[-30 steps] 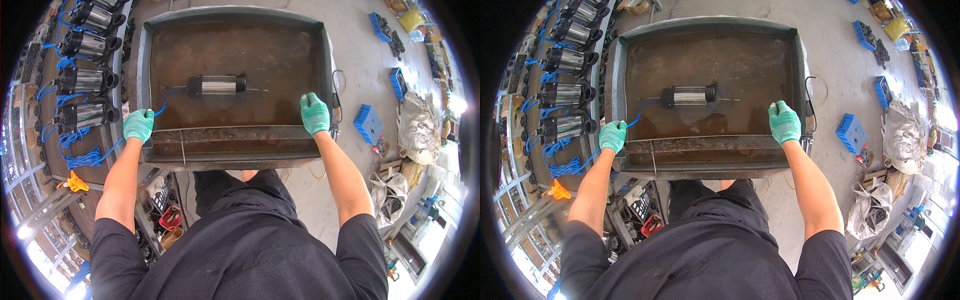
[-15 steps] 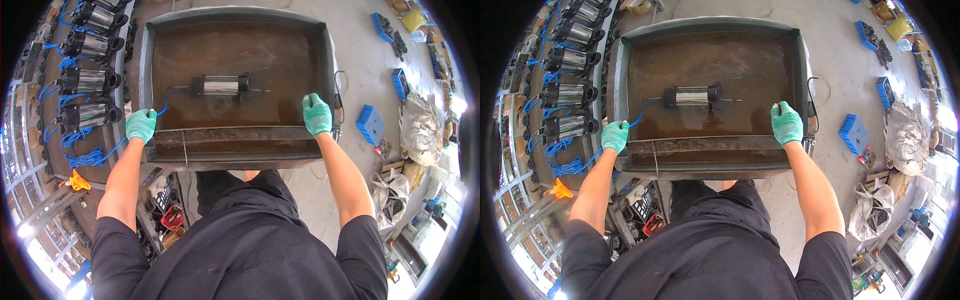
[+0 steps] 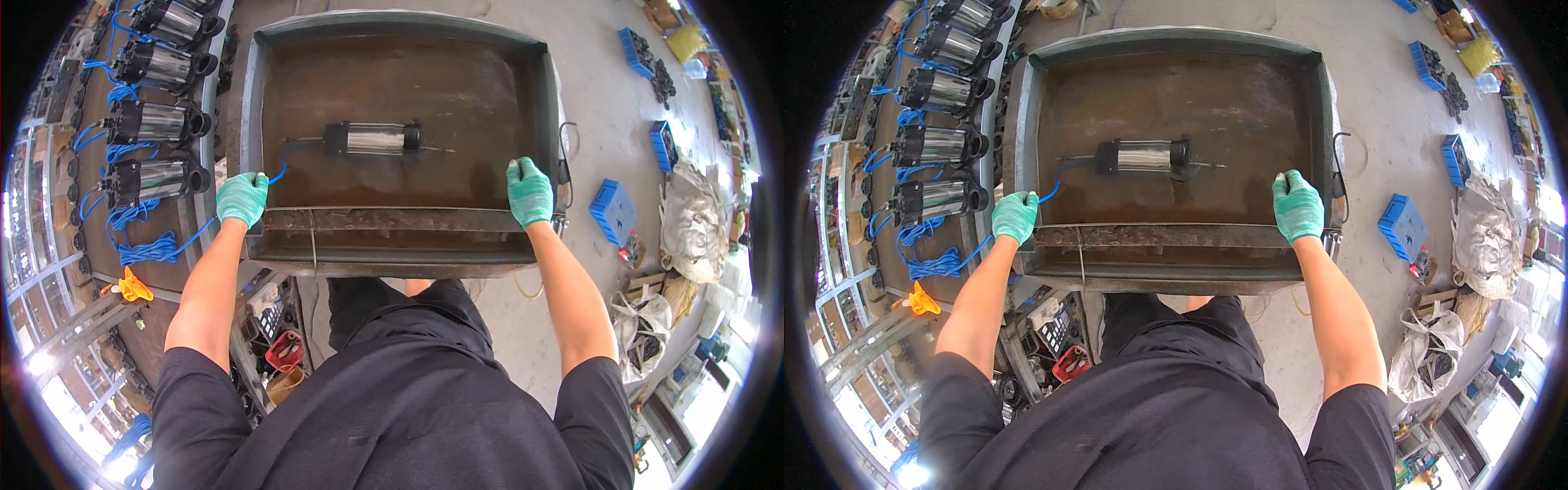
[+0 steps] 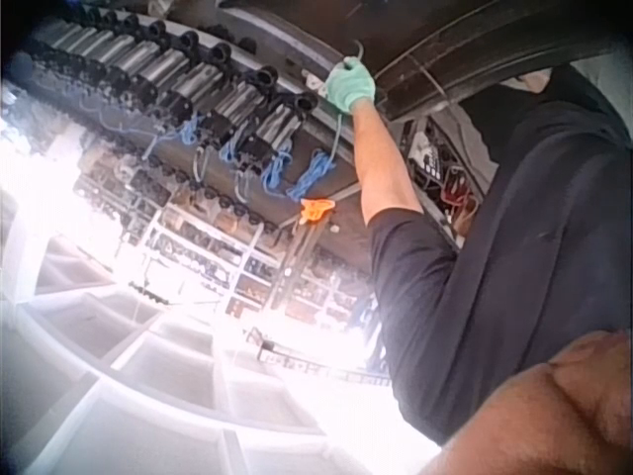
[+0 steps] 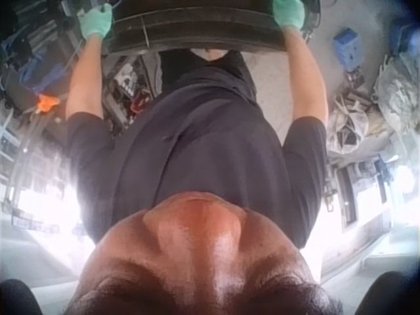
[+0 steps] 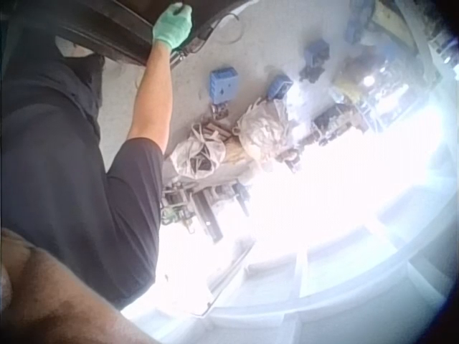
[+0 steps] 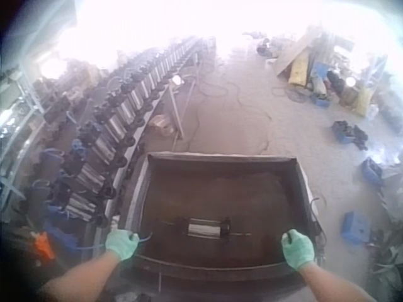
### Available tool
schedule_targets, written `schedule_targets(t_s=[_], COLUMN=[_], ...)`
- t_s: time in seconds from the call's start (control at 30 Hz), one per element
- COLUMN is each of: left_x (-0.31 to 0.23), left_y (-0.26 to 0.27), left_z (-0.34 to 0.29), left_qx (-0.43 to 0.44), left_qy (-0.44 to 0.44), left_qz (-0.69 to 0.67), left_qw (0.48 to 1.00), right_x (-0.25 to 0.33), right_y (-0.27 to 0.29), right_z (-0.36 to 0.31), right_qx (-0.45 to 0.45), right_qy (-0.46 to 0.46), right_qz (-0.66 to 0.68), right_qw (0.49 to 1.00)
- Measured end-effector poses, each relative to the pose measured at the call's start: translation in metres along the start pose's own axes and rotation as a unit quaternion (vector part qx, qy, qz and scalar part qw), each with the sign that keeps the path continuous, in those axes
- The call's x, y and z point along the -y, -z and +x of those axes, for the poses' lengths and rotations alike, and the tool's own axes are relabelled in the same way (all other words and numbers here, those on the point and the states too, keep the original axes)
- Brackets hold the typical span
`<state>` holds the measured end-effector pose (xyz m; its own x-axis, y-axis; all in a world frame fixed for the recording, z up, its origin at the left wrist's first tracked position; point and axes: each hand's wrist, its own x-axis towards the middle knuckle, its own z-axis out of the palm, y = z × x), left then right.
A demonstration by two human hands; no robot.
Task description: The person tests a mechanical pump by submerging it in a water tank, lifting it out, and then placing it on a workbench with other pumps.
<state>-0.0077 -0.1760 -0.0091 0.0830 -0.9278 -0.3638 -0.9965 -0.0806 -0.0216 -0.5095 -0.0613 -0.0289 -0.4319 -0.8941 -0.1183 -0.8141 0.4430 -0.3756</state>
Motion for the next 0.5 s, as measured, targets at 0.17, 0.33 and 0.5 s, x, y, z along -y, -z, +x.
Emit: schedule_targets(t_s=[0.17,0.33,0.5], left_x=[0.0008,0.0017,0.0031], left_y=[-0.0001,-0.0005,-0.0031], left_z=[0.0003,0.0001,0.0015], left_qx=[0.007,0.004,0.000], left_qy=[0.000,0.003,-0.006], left_qz=[0.000,0.001,0.008], left_qw=[1.000,1.000,1.000], right_x=[0.0006,0.0011,0.0001], right_y=[-0.0005,-0.0006,-0.0001], right_z=[-0.0005,-0.0004,-0.0004], right_qx=[0.000,-0.001,-0.006], right_qy=[-0.002,-0.001,0.002], right_qz=[0.002,-0.003,-0.002], right_qw=[1.000,1.000,1.000])
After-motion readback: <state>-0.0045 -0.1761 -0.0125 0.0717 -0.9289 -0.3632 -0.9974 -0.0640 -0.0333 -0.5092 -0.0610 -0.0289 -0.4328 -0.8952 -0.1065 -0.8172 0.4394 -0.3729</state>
